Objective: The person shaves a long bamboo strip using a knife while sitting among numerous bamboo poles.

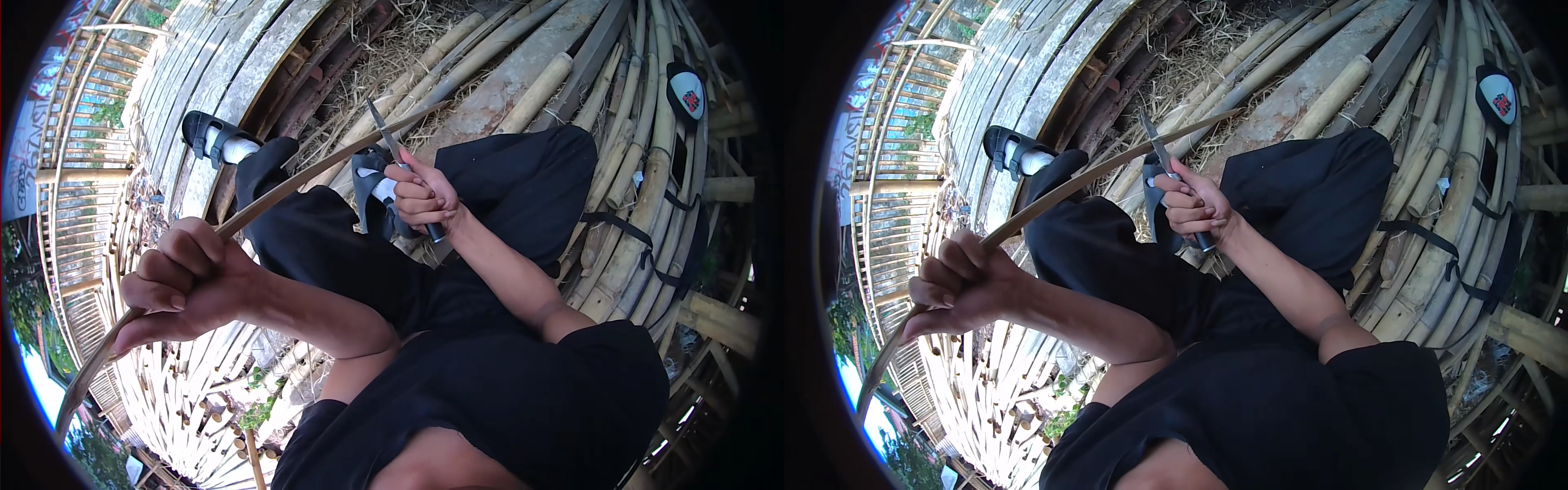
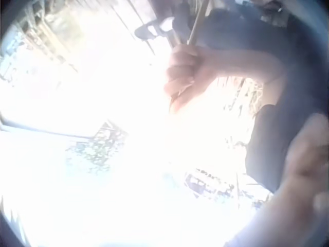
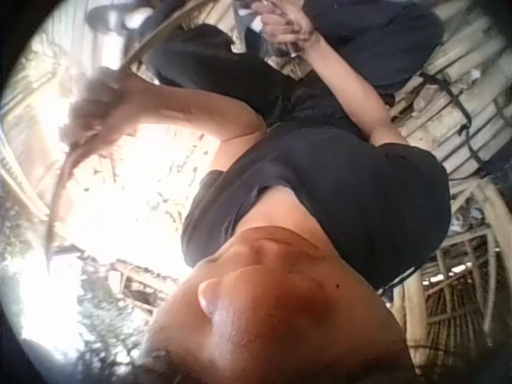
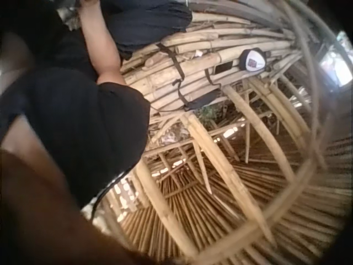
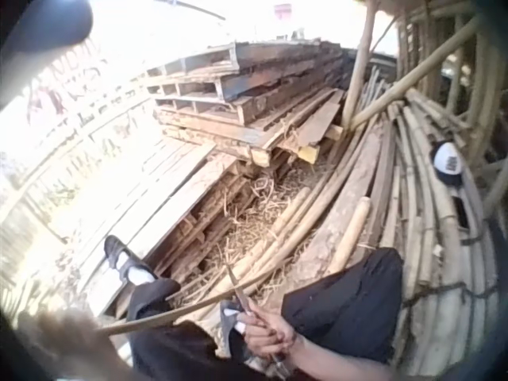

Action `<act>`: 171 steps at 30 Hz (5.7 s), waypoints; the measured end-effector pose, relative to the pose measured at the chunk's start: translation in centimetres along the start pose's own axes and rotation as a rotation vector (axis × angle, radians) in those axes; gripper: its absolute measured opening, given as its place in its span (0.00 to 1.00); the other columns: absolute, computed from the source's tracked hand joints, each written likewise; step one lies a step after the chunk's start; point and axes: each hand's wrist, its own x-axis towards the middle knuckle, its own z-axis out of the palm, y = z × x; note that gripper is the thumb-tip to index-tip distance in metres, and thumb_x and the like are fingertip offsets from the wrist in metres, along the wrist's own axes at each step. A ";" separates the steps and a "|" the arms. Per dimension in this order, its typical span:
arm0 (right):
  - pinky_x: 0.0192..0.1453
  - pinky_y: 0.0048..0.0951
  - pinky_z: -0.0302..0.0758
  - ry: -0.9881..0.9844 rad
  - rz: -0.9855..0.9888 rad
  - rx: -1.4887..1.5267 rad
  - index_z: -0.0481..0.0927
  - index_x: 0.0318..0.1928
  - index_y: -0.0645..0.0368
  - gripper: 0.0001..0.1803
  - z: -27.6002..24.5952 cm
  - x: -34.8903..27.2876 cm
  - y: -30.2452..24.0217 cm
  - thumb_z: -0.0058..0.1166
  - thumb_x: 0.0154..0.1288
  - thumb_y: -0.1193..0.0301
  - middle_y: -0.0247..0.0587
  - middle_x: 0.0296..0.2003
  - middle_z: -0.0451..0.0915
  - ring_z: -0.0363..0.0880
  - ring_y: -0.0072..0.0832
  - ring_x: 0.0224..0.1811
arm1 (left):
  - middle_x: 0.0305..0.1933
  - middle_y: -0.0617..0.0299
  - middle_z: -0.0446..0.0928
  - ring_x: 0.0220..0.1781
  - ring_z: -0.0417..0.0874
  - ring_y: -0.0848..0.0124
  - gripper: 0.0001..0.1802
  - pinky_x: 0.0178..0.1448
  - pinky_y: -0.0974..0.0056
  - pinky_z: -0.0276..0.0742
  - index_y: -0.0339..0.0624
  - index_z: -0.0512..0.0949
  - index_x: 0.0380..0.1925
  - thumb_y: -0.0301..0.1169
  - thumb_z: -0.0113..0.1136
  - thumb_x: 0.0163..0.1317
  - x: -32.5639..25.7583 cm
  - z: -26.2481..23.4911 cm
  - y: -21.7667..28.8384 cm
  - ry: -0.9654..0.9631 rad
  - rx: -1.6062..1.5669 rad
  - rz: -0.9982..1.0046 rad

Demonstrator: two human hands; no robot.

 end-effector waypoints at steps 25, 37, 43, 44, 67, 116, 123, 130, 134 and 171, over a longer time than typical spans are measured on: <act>0.16 0.15 0.58 0.998 -0.290 -1.153 0.67 0.45 0.58 0.14 2.8 -2.2 -1.1 0.33 0.74 0.60 0.31 0.22 0.66 0.62 0.13 0.17 | 0.10 0.73 0.46 0.12 0.43 0.80 0.33 0.15 0.72 0.39 0.51 0.59 0.13 0.67 0.38 0.59 -0.6 -1.7 0.3 0.114 -0.003 -0.003; 0.12 0.16 0.51 1.170 -0.158 -1.116 0.66 0.30 0.53 0.22 3.7 -2.0 -0.8 0.33 0.72 0.50 0.23 0.14 0.56 0.51 0.13 0.09 | 0.14 0.68 0.54 0.11 0.54 0.77 0.35 0.14 0.73 0.56 0.48 0.60 0.19 0.69 0.27 0.59 -0.2 0.7 -0.7 0.292 0.419 0.146; 0.11 0.16 0.50 1.254 -0.162 -1.098 0.63 0.27 0.52 0.22 2.8 -2.9 -2.9 0.33 0.72 0.49 0.23 0.13 0.55 0.50 0.12 0.09 | 0.12 0.69 0.52 0.12 0.55 0.78 0.35 0.15 0.74 0.57 0.49 0.58 0.17 0.69 0.26 0.59 -0.2 0.5 -1.3 0.360 0.607 0.280; 0.11 0.16 0.49 1.270 -0.191 -1.030 0.62 0.26 0.52 0.23 2.5 -2.8 -2.9 0.32 0.72 0.50 0.23 0.13 0.54 0.49 0.12 0.09 | 0.12 0.69 0.51 0.12 0.54 0.78 0.35 0.15 0.74 0.56 0.50 0.58 0.17 0.70 0.26 0.58 -0.3 0.6 -1.3 0.376 0.609 0.281; 0.12 0.21 0.55 0.940 0.000 -1.240 0.63 0.29 0.56 0.20 6.0 -0.3 3.3 0.35 0.73 0.54 0.25 0.12 0.59 0.57 0.14 0.10 | 0.10 0.69 0.51 0.10 0.52 0.79 0.35 0.15 0.74 0.59 0.50 0.54 0.15 0.69 0.24 0.59 0.2 0.4 -1.7 0.423 0.594 0.270; 0.34 0.52 0.74 1.429 -0.037 -2.745 0.68 0.34 0.69 0.16 7.2 0.6 5.1 0.42 0.68 0.65 0.63 0.21 0.76 0.77 0.58 0.29 | 0.14 0.68 0.50 0.15 0.51 0.76 0.34 0.23 0.70 0.55 0.49 0.54 0.15 0.64 0.21 0.65 0.2 2.1 -2.1 0.520 0.828 0.427; 0.31 0.51 0.74 1.191 -0.058 -2.733 0.68 0.33 0.67 0.14 9.5 1.9 8.3 0.43 0.68 0.66 0.61 0.20 0.75 0.77 0.57 0.26 | 0.14 0.68 0.51 0.14 0.52 0.76 0.34 0.23 0.69 0.57 0.49 0.55 0.14 0.64 0.20 0.65 0.5 3.0 -2.5 0.495 0.820 0.425; 0.32 0.45 0.78 1.432 0.045 -2.838 0.68 0.33 0.67 0.13 8.0 0.8 5.8 0.43 0.67 0.68 0.57 0.23 0.78 0.81 0.50 0.30 | 0.14 0.68 0.49 0.16 0.56 0.75 0.33 0.27 0.67 0.63 0.51 0.53 0.14 0.64 0.17 0.64 0.8 3.4 -3.0 0.518 0.782 0.410; 0.34 0.51 0.75 1.237 0.021 -2.733 0.67 0.33 0.67 0.13 10.9 2.9 9.3 0.43 0.67 0.66 0.61 0.21 0.76 0.78 0.55 0.29 | 0.15 0.68 0.51 0.16 0.56 0.74 0.33 0.25 0.66 0.64 0.51 0.53 0.14 0.63 0.18 0.65 0.8 2.5 -2.9 0.465 0.868 0.412; 0.22 0.42 0.74 0.955 -0.183 -2.853 0.68 0.30 0.65 0.15 9.7 1.4 6.3 0.43 0.69 0.65 0.56 0.17 0.74 0.77 0.49 0.20 | 0.14 0.68 0.51 0.16 0.55 0.74 0.32 0.24 0.71 0.58 0.50 0.53 0.14 0.60 0.16 0.67 1.4 2.3 -3.2 0.514 0.853 0.443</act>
